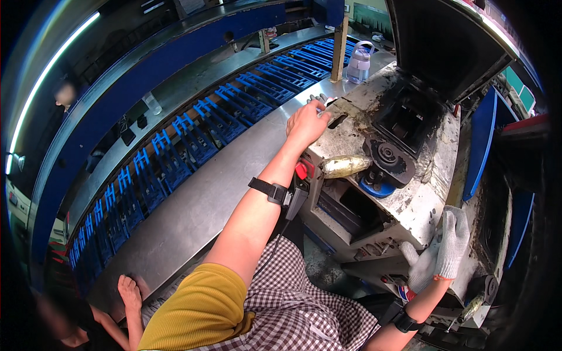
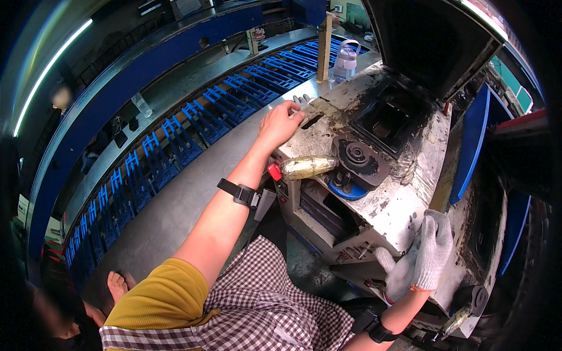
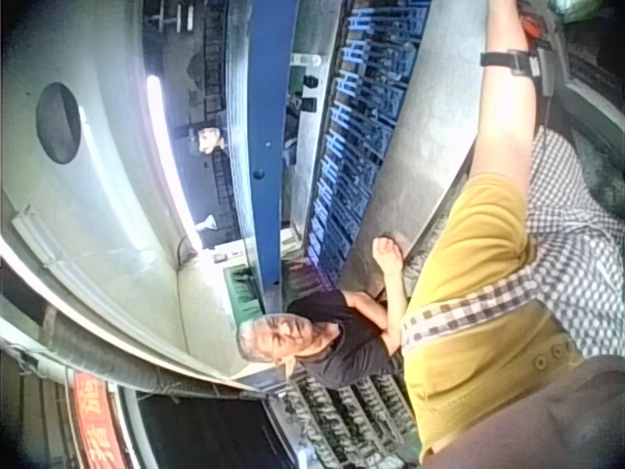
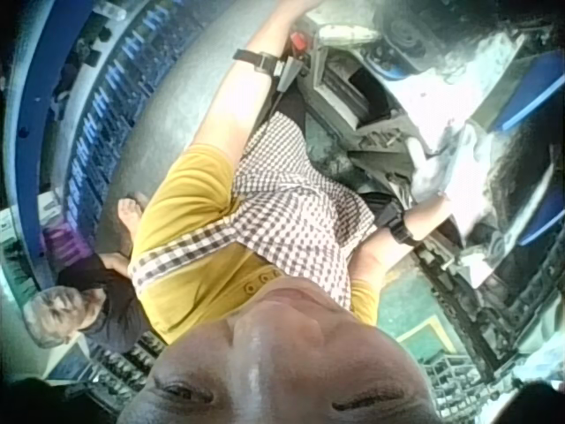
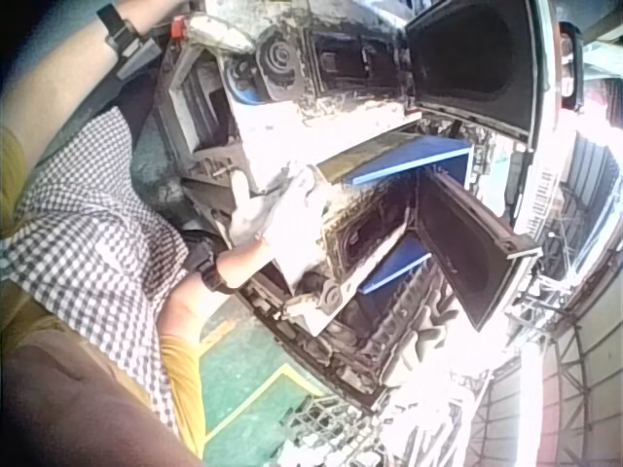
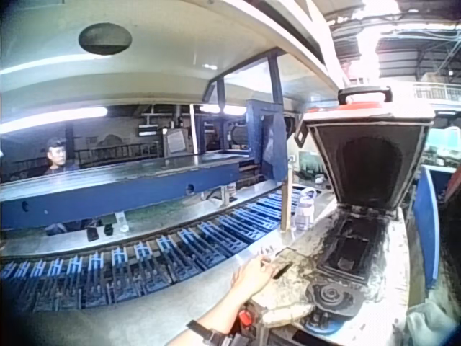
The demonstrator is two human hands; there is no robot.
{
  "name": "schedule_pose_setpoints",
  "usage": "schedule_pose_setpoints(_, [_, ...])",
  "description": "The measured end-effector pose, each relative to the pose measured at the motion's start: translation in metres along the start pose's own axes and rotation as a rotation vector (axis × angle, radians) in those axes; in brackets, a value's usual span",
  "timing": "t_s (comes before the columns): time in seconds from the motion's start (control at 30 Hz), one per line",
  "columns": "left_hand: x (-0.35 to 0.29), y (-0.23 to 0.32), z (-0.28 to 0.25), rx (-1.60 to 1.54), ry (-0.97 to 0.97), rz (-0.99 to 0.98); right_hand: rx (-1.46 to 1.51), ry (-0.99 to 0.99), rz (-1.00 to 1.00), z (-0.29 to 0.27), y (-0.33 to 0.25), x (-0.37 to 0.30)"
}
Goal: Operating a shoe-lasting or molding machine to shape the footwear.
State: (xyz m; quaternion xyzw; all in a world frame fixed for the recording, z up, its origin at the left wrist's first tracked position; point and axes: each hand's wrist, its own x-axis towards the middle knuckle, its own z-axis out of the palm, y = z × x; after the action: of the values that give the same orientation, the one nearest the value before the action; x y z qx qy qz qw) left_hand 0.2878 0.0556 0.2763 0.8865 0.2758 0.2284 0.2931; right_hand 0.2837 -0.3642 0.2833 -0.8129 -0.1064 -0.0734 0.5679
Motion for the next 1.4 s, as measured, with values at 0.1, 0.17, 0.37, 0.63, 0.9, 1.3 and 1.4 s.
schedule_pose_setpoints(0.1, [-0.001,-0.002,-0.003,0.009,0.016,-0.001,-0.002,-0.004,-0.021,0.002,0.004,0.002])
schedule_pose_setpoints(0.17, [-0.001,-0.003,-0.004,0.012,0.022,-0.002,-0.016,0.002,-0.041,0.003,0.008,0.004])
schedule_pose_setpoints(0.37, [-0.001,0.000,-0.002,0.005,0.009,-0.004,-0.046,0.000,-0.005,0.001,0.001,0.001])
schedule_pose_setpoints(0.63, [0.000,-0.001,-0.002,0.012,0.013,0.002,-0.064,0.023,-0.072,0.002,0.006,0.002])
schedule_pose_setpoints(0.9, [0.001,-0.004,0.000,0.009,0.018,0.006,-0.047,-0.001,-0.022,0.002,-0.003,-0.001])
schedule_pose_setpoints(1.3, [0.000,-0.001,-0.002,0.006,0.006,-0.004,-0.023,-0.016,-0.001,0.002,-0.002,0.000])
schedule_pose_setpoints(1.4, [-0.001,-0.001,-0.003,0.006,0.009,-0.002,-0.030,-0.005,-0.015,0.001,0.001,0.000])
